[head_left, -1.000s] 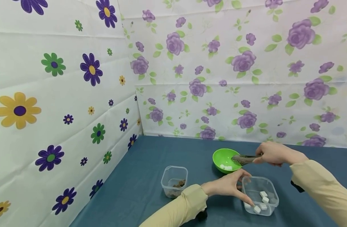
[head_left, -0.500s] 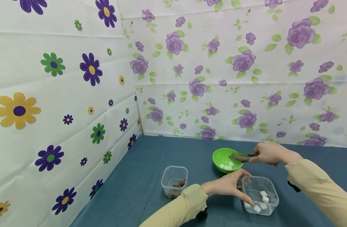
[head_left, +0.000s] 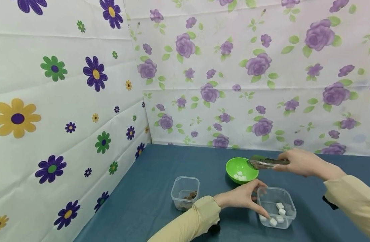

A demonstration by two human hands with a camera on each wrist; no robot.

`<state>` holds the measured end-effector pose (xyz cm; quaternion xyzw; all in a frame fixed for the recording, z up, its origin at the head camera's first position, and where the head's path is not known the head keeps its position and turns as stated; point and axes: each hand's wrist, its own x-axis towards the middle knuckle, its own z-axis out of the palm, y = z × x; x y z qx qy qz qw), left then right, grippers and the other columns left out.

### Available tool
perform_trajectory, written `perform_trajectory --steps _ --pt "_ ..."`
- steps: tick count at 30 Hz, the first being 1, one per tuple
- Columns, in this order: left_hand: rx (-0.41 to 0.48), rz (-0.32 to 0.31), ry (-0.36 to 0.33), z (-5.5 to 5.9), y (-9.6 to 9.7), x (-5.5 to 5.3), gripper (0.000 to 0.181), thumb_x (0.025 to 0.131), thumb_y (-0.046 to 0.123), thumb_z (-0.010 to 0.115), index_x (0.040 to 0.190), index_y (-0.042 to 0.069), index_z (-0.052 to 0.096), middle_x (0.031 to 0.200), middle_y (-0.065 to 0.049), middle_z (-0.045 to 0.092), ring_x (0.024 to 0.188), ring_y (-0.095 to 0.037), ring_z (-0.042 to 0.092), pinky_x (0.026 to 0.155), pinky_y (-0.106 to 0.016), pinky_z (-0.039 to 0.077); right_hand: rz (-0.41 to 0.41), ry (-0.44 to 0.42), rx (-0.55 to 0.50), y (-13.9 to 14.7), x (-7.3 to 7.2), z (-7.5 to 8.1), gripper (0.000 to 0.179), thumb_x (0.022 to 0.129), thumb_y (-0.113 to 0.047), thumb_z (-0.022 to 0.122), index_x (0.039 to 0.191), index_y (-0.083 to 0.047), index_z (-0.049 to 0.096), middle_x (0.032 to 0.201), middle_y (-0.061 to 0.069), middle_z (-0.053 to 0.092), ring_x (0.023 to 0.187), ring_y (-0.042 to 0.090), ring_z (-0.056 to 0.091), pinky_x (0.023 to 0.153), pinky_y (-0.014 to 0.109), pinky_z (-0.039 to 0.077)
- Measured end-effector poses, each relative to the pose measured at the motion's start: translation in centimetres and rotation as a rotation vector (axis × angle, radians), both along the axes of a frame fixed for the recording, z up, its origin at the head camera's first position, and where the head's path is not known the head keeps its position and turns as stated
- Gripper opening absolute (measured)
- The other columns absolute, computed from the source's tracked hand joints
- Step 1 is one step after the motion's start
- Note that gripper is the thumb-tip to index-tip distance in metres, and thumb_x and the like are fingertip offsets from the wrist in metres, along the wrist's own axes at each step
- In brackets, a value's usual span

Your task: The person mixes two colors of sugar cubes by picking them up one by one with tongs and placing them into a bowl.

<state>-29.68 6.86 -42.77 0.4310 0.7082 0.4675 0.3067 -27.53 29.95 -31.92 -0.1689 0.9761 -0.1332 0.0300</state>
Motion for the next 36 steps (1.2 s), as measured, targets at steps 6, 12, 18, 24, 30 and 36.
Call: perform_trajectory --steps 6,12,18,24,30,36 --pt "0.004 0.0 -0.001 -0.2 0.0 0.0 0.062 0.082 0.0 0.066 0.131 0.016 0.032 0.122 0.009 0.041 0.113 -0.007 0.04 0.085 -0.019 0.043 0.035 0.07 0.063 1.2 1.0 0.8 0.071 0.077 -0.064 0.054 0.106 0.001 0.064 0.094 0.009 0.062 0.07 0.017 0.058 0.057 0.042 0.05" --pt "0.013 -0.002 0.004 -0.3 0.0 0.0 0.063 0.081 -0.002 0.066 0.132 0.014 0.032 0.126 0.007 0.039 0.112 -0.006 0.041 0.086 -0.018 0.042 0.053 0.05 0.041 2.2 1.9 1.2 0.067 0.078 -0.06 0.057 0.106 0.001 0.064 0.096 0.009 0.062 0.074 0.018 0.06 0.061 0.044 0.051" --pt "0.014 -0.008 0.019 -0.2 -0.1 0.1 0.064 0.081 -0.002 0.067 0.132 0.014 0.032 0.126 0.007 0.038 0.113 -0.006 0.04 0.087 -0.018 0.042 0.087 -0.01 -0.015 2.9 3.0 1.5 0.056 0.082 -0.048 0.061 0.108 0.002 0.062 0.094 0.004 0.063 0.063 0.008 0.057 0.059 0.038 0.051" --pt "0.015 -0.007 0.025 0.1 -0.2 0.1 0.064 0.081 -0.001 0.067 0.132 0.015 0.032 0.123 0.008 0.04 0.112 -0.007 0.04 0.086 -0.018 0.042 0.124 -0.156 -0.092 3.4 3.8 1.8 0.059 0.083 -0.045 0.061 0.111 0.007 0.059 0.073 0.004 0.062 0.033 0.007 0.042 0.044 0.027 0.047" --pt "0.005 0.011 0.007 0.1 -0.2 0.1 0.066 0.081 0.0 0.068 0.132 0.016 0.03 0.127 0.009 0.036 0.112 -0.005 0.039 0.086 -0.018 0.042 0.219 -0.249 -0.121 3.1 4.2 1.7 0.051 0.084 -0.042 0.061 0.109 0.002 0.061 0.045 -0.007 0.048 0.03 0.002 0.036 0.039 0.026 0.046" --pt "0.003 0.013 0.005 0.1 -0.1 0.2 0.066 0.081 0.0 0.068 0.133 0.016 0.031 0.129 0.01 0.034 0.112 -0.005 0.04 0.086 -0.018 0.042 0.239 -0.287 -0.101 2.5 4.4 1.4 0.034 0.082 -0.044 0.061 0.098 -0.015 0.067 0.043 -0.009 0.045 0.03 0.0 0.035 0.033 0.026 0.044"
